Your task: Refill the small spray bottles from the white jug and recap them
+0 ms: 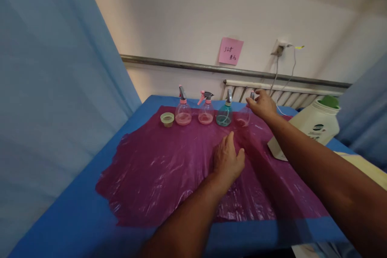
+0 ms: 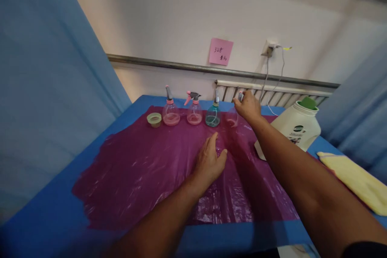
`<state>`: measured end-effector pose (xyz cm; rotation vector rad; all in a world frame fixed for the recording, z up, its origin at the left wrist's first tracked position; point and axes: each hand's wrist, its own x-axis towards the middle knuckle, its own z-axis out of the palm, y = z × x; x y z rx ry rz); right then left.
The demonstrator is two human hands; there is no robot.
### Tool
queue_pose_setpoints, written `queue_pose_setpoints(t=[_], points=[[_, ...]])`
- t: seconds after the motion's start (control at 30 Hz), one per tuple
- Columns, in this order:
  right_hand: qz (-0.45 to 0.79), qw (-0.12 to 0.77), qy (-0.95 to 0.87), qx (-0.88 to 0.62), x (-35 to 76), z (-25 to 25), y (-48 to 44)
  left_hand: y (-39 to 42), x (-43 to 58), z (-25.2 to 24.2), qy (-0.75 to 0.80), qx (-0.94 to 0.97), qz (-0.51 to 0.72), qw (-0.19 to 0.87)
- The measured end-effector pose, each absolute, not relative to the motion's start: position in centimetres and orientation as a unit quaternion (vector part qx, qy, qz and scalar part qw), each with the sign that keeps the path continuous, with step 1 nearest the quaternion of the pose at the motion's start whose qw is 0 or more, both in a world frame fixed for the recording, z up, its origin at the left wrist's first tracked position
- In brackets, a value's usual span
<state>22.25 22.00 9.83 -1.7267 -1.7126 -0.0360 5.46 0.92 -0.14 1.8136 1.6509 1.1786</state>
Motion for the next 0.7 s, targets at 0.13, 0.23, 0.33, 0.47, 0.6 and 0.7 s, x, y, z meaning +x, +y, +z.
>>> queue_pose_setpoints(t=[0.13, 0.23, 0.33, 0.47, 0.6, 0.7], points=[[0.014, 0.328, -0.637, -0.698, 21.8, 9.4, 22.4, 1.1, 5.2, -0.2, 0.594, 0.653, 0.423, 0.207], [0.015, 0.343, -0.628, -0.698, 21.8, 9.3, 22.1, 1.1, 5.0, -0.2, 0.595, 0.651, 0.424, 0.205], [0.011, 0.364, -0.619, -0.696, 22.3, 9.7, 21.1, 1.2, 4.9, -0.1, 0.599, 0.648, 0.422, 0.207], [-0.027, 0.438, -0.62, -0.65, 23.4, 10.8, 18.5, 1.2, 4.7, 0.1, 0.597, 0.644, 0.428, 0.215], [-0.049, 0.49, -0.668, -0.558, 23.7, 11.5, 14.2, 1.1, 4.8, 0.6, 0.586, 0.642, 0.452, 0.2], [-0.019, 0.501, -0.711, -0.493, 22.9, 11.3, 10.7, 1.0, 4.8, 0.9, 0.577, 0.637, 0.476, 0.185]])
